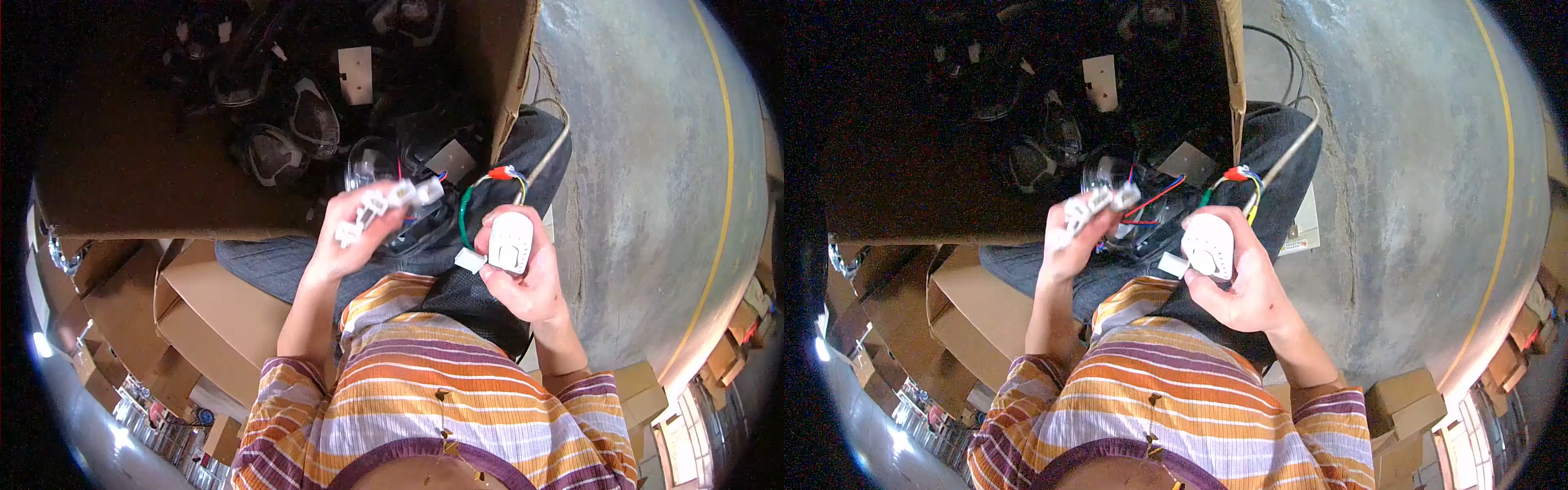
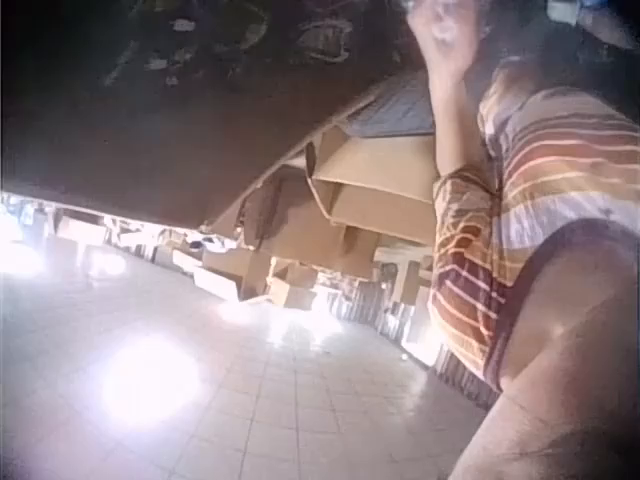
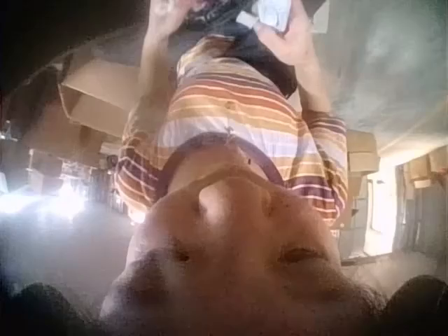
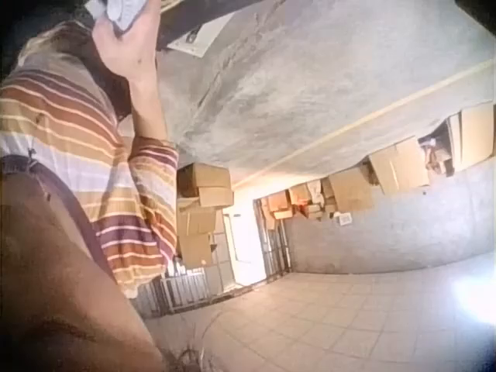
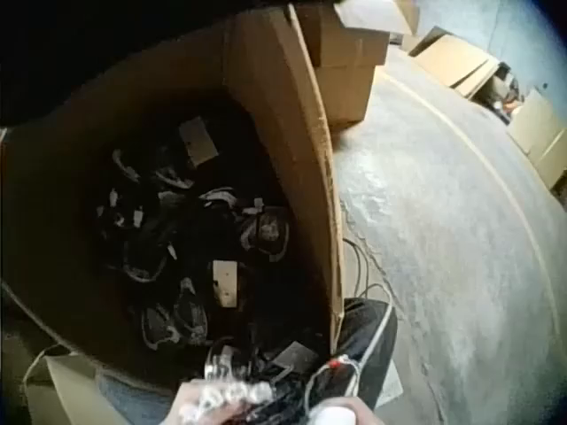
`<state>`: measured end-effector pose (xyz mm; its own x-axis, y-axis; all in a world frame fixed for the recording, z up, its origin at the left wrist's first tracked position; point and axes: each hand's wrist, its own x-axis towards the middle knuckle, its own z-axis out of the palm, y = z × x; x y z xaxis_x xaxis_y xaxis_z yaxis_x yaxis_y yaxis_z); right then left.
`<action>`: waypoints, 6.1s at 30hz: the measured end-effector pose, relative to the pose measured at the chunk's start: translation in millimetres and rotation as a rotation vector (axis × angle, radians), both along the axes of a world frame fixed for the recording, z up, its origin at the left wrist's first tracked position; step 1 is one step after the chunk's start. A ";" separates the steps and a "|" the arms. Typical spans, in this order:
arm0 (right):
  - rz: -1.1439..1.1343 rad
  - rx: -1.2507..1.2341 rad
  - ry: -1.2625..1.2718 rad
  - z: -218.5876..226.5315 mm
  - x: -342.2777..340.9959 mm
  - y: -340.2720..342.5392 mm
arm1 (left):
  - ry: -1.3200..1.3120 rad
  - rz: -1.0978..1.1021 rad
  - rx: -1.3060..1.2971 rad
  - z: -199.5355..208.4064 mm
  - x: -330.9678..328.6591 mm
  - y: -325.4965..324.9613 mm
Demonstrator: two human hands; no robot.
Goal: The person tests motorcycle light assemblies by taking them from a cardboard box, connecting their wiring connectors to a handheld testing device by hand to illuminate them, and disconnecting them.
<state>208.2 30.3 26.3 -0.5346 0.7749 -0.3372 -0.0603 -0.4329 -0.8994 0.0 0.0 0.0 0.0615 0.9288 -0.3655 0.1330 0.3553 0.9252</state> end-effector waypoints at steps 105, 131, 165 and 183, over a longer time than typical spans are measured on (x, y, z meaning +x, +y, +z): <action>-0.196 0.387 -0.245 58.9 -3.5 32.9 | 0.762 1.560 0.999 313.4 -287.1 -332.6; -0.054 0.494 -0.440 31.8 -18.9 52.6 | 0.634 1.737 -0.651 -120.0 -337.9 -388.2; -0.006 0.412 -0.420 43.0 -41.8 24.4 | 0.235 1.124 -0.499 -194.1 -303.5 -396.2; 0.020 0.394 -0.486 47.0 -53.0 18.9 | 0.153 1.231 -0.402 -154.2 -297.4 -383.8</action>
